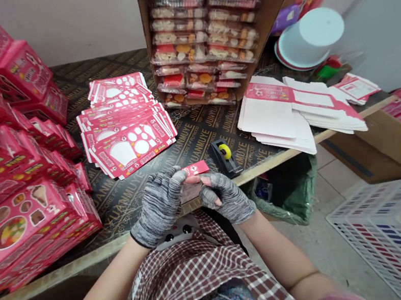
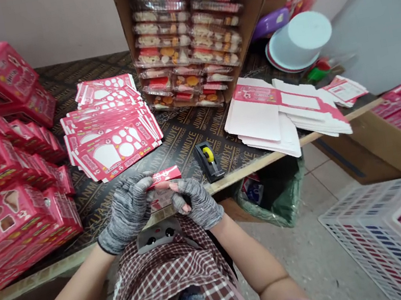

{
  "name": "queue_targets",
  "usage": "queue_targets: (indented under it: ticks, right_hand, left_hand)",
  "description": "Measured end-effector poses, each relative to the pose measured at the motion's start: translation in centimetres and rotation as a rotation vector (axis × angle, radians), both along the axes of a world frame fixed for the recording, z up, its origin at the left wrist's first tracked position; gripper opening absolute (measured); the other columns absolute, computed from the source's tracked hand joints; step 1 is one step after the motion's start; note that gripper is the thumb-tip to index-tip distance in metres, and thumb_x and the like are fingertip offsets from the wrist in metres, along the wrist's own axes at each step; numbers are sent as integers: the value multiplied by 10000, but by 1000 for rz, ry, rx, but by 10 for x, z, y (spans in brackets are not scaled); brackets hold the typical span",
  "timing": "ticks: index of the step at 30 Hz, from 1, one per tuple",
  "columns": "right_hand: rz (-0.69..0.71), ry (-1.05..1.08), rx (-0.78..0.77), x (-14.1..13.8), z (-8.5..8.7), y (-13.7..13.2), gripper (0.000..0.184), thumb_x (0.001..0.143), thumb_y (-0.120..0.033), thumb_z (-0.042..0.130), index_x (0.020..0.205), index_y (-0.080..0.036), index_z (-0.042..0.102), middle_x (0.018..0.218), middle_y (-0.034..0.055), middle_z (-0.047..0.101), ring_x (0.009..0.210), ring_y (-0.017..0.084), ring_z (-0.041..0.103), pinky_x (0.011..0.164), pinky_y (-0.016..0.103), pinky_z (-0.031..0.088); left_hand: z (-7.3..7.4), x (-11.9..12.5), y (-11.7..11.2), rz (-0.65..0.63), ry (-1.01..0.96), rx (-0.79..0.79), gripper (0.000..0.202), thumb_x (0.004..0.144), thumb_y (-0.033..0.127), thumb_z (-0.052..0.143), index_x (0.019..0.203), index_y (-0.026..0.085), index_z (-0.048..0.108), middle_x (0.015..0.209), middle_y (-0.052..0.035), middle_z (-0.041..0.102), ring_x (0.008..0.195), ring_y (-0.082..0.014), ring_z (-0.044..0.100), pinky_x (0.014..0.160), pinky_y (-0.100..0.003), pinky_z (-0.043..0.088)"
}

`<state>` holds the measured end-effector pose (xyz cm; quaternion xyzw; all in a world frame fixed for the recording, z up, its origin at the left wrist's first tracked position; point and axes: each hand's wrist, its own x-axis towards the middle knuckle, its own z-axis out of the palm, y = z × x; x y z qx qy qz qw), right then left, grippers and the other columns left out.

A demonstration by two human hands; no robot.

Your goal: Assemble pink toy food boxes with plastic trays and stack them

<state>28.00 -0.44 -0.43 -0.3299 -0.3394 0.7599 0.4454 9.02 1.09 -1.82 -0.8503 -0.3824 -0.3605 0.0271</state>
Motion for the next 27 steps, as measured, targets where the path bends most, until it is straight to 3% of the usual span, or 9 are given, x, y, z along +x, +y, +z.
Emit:
queue_targets:
  ticks: [7,9,13,16,18,20,23,25,27]
  right_hand:
    - [5,10,-48,3,-11,3,340,812,-476,630,818,-163,765,363,-87,364,355,69,253,421,228,231]
    - [-16,-156,29,2,-14,5,408,845,-528,586,676,-176,706,371,-63,413,343,71,277,413,236,230]
    - [-90,-757,345,7,-34,5,538,859,-624,574,521,-205,576,436,-13,513,401,105,435,458,254,341]
    - [-355,-1060,520,24,-62,0,467,799,-649,645,667,-201,654,569,23,614,531,167,560,561,305,470]
    - [-510,-1079,608,41,-80,-4,466,759,-604,717,970,-189,708,897,90,737,767,227,675,729,369,559]
    - [-417,-1026,699,55,-94,-6,655,696,-574,781,1214,-195,652,1198,127,708,1016,275,688,873,419,575]
    - [-308,-992,718,64,-108,-2,444,806,-475,697,1155,-201,684,1053,90,763,908,261,729,813,418,613]
    - [-447,-1019,801,59,-110,2,290,873,-340,627,1121,-210,705,1041,84,770,920,261,737,852,444,611]
    - [-610,-1030,1010,47,-106,5,299,887,-226,594,1166,-241,703,1133,78,752,1069,275,712,962,483,577]
  left_hand:
    - [16,6,-2,25,66,3,306,934,300,528,1162,179,691,1161,-151,702,1012,-280,672,845,-430,528]
    - [21,14,-1,86,13,-45,269,937,350,550,1060,192,730,1078,-114,719,959,-252,674,865,-421,512]
    - [22,26,7,204,7,-83,218,932,308,564,905,203,753,972,-95,733,878,-240,673,838,-416,490]
    - [21,19,8,187,-28,-147,178,900,280,595,953,195,742,974,-97,731,878,-248,673,786,-396,502]
    - [20,11,2,134,-187,-199,192,886,301,636,1027,203,723,972,-76,731,887,-229,674,803,-377,519]
    - [21,3,-6,58,-417,-253,248,876,364,690,1072,213,704,968,-53,737,877,-201,677,820,-352,536]
    - [21,-4,-17,50,-701,-304,370,821,501,746,1068,228,708,1020,-50,736,951,-201,679,901,-363,547]
    - [17,-8,-22,146,-846,-322,518,809,609,707,1184,252,678,1198,-70,694,1155,-236,634,1027,-411,510]
    - [11,-14,-29,205,-958,-398,648,853,657,619,1380,285,552,1402,-80,590,1336,-251,531,1115,-440,459]
